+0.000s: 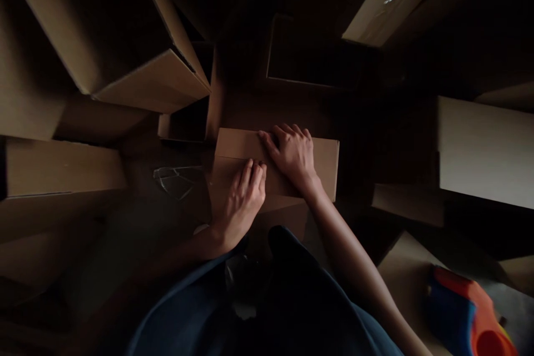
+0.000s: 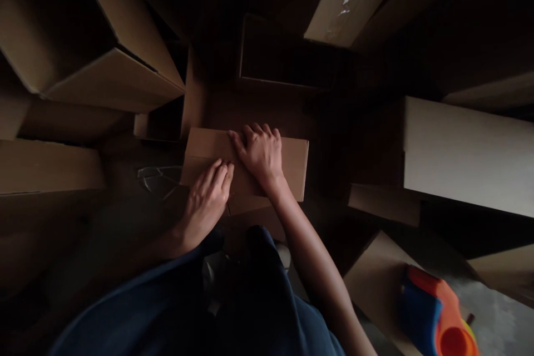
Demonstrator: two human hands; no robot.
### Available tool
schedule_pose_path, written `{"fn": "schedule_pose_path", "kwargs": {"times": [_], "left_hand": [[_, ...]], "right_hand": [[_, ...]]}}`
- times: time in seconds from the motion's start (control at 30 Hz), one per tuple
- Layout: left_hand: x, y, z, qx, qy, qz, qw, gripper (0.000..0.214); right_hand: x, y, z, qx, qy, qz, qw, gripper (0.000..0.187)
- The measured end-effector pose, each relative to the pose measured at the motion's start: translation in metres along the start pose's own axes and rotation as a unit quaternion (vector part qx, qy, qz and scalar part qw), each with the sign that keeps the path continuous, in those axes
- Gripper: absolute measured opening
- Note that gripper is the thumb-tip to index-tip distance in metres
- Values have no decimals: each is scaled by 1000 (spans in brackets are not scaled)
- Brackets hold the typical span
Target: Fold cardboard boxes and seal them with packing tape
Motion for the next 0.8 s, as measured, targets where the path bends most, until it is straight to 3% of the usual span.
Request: {"fn": "schedule_pose_path", "kwargs": {"times": [0.6,0.8], "left_hand": [[4,-9,1,16,-9,46,999,44],[4,-6,-1,12,-38,21,999,45]], "right_hand": [[2,0,2,9,11,17,1000,52],[2,0,2,4,15,15,1000,52]]}}
Point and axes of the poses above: each hand's wrist, its own y-axis towards the middle knuckle, its own x-axis out of the palm, z = x × y, the point moved 5 cm from there along y, towards the middle knuckle, and after that the axes turned 3 degrees about z, right-handed, at the moved point
